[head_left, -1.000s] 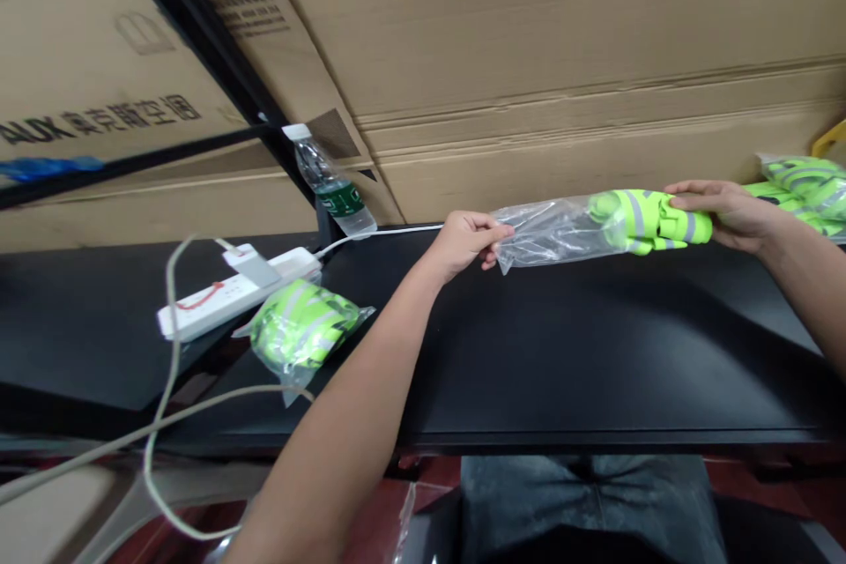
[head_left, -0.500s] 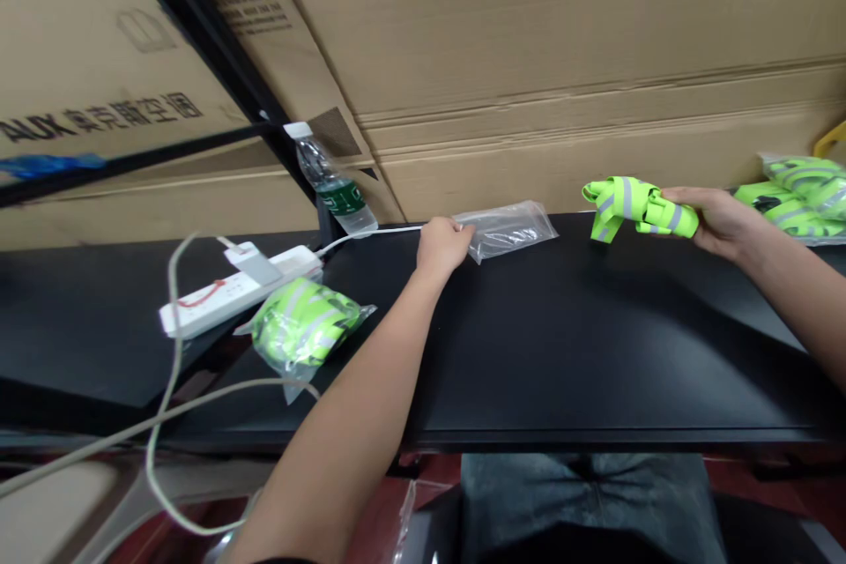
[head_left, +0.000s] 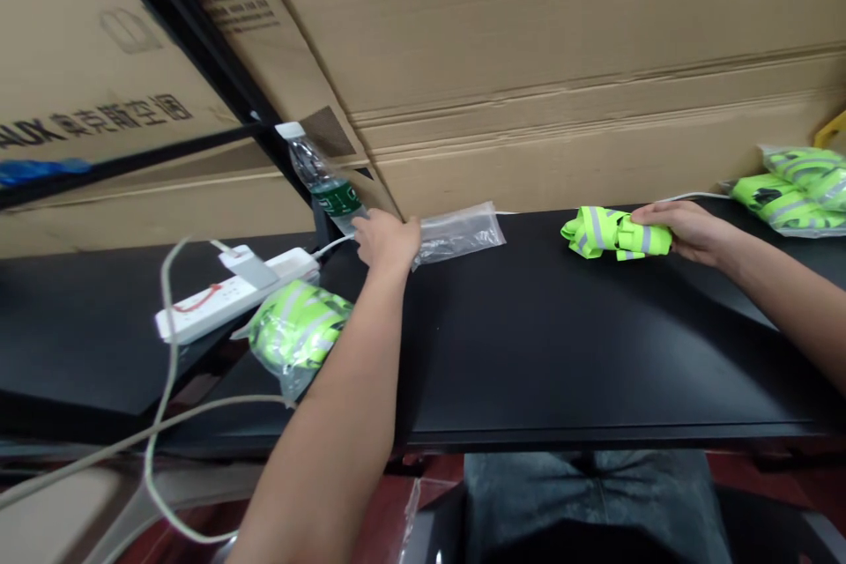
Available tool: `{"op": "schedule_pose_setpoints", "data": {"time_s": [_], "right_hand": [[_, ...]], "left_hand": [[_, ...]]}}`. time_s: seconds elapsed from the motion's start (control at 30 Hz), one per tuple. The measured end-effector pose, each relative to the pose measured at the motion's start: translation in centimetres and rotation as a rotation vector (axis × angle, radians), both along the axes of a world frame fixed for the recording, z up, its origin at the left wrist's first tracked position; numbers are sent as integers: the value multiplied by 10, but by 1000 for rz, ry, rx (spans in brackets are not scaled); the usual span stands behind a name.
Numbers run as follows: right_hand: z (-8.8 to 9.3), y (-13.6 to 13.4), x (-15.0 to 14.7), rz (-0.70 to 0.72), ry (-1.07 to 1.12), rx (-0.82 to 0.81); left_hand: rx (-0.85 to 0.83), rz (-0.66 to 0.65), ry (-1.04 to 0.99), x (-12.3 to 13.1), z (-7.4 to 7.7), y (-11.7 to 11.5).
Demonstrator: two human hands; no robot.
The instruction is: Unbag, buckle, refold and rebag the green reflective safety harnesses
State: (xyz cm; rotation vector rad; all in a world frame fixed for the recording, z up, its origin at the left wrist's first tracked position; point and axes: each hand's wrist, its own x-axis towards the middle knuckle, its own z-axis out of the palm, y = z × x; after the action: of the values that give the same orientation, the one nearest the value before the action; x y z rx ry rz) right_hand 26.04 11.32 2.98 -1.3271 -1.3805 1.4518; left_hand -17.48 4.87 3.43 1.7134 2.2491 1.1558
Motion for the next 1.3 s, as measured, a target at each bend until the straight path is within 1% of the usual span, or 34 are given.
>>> {"op": "schedule_pose_setpoints", "data": {"time_s": [0.07, 0.1, 0.13, 0.17, 0.2, 0.23, 0.3, 0.37, 0.47, 0.53, 0.6, 0.63, 0.67, 0.73, 0.8, 0.87, 0.93, 1.0, 1.07, 1.13, 1.23, 1.3], "right_hand": [[-1, -1, -3, -5, 3, -2], [-1, -2, -4, -11, 6, -10], [-2, -3, -5, -18, 8, -20], [-3, -4, -6, -21, 9, -31], [-4, -4, -7, -20, 8, -39], [-5, -4, -7, -13, 5, -46], [-7, -3, -7, 7, 0, -43], [-10, -1, -6, 23, -9, -30], [-13, 2, -5, 28, -19, -14], [-13, 2, -5, 30, -14, -16], [-13, 1, -6, 35, 1, -24], [-12, 0, -8, 41, 9, -29], [-12, -1, -9, 48, 17, -32], [-12, -5, -13, 56, 26, -41], [-11, -10, -18, 65, 23, -53], [-10, -16, -24, 89, 11, -51], [-9, -23, -31, 147, 1, -34], [-9, -29, -38, 210, -13, -15], [-9, -35, -43, 231, -41, 40], [-11, -39, -47, 236, -82, 153], [-12, -44, -49, 292, -143, 391], [-14, -48, -49, 282, -223, 638]], "left_hand": [[29, 159, 49, 13, 2, -2], [20, 201, 84, 23, 2, -2], [-10, 191, 128, 35, 2, -3], [-85, 125, 213, 47, 2, -3], [-141, 27, 302, 59, 1, -3], [-175, -45, 370, 71, -1, -4], [-254, -113, 409, 88, -5, -5], [-323, -119, 366, 95, -10, -6], [-372, -59, 332, 93, -12, -7], [-338, 4, 357, 89, -9, -8], [-208, 18, 358, 91, -6, -8], [-119, -17, 334, 94, -4, -9], [-37, -86, 288, 99, -4, -10], [48, -292, 158, 112, -7, -12], [42, -496, 50, 127, -14, -14], [11, -642, -1, 140, -22, -15], [-38, -722, -81, 149, -29, -14], [-131, -708, -171, 153, -30, -11], [-225, -629, -162, 153, -26, -10], [-287, -598, -104, 150, -18, -11], [-271, -675, -83, 143, -8, -16], [-204, -711, -73, 140, -5, -21]]}}
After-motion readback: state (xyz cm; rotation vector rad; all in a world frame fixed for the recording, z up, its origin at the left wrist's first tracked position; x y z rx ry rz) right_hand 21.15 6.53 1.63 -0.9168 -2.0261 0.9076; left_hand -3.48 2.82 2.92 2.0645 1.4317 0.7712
